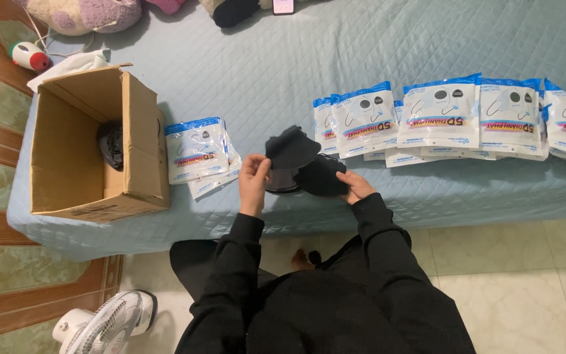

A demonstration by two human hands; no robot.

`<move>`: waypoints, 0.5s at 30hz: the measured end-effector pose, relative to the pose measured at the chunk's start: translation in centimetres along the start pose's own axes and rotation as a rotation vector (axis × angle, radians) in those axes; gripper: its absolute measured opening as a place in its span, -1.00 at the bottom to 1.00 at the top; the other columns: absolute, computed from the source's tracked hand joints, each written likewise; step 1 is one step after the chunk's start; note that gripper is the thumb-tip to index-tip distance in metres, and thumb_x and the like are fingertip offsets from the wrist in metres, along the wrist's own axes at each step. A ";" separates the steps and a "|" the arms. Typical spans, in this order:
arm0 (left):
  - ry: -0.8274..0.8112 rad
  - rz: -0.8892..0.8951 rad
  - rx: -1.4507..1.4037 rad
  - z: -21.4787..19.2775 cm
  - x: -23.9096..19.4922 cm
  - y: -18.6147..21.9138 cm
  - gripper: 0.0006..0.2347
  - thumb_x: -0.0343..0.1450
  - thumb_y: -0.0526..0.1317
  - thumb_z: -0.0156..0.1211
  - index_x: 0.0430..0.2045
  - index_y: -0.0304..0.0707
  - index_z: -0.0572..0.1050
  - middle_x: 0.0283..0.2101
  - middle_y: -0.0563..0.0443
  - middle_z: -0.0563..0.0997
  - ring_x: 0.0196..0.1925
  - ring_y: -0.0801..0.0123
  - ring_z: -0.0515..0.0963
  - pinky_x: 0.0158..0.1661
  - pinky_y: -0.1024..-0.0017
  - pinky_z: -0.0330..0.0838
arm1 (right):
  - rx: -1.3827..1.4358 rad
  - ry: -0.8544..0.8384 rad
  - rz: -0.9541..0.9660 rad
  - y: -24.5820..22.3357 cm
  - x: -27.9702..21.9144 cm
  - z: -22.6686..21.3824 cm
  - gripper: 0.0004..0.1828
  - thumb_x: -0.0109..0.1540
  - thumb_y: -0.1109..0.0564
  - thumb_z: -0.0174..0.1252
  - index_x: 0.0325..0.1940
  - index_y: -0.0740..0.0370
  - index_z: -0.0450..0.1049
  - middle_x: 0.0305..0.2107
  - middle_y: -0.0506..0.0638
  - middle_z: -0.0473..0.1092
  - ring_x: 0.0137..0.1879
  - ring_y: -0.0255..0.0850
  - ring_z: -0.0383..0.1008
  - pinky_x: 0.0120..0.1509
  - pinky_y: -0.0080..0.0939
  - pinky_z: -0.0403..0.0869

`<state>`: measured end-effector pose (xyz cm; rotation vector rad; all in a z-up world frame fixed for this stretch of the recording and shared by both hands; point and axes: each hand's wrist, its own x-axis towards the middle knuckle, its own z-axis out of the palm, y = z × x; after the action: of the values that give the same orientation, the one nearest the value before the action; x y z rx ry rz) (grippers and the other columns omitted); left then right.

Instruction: The person sits on the floor and unpacks black face masks from a cardboard box. They remove the masks, unfold them, and place them into a pile on the bed next to several sealed packages.

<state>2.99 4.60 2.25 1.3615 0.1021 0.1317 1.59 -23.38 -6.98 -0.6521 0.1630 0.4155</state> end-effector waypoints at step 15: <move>-0.024 -0.152 0.742 -8.2 2.2 -7.4 -0.85 0.35 -0.22 0.39 -0.26 -0.15 0.62 -0.36 -0.03 0.66 -0.24 0.19 0.66 -0.20 0.26 0.54 | -0.002 0.161 -0.110 0.1 -3.1 2.3 -0.69 0.27 0.37 0.13 0.10 0.32 0.54 -0.10 0.26 0.56 0.02 0.06 0.61 0.17 -0.03 0.58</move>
<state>4.15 11.35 -6.63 2.0864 0.2500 -0.0610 -1.22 -22.91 -4.35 -0.6934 0.2783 0.2575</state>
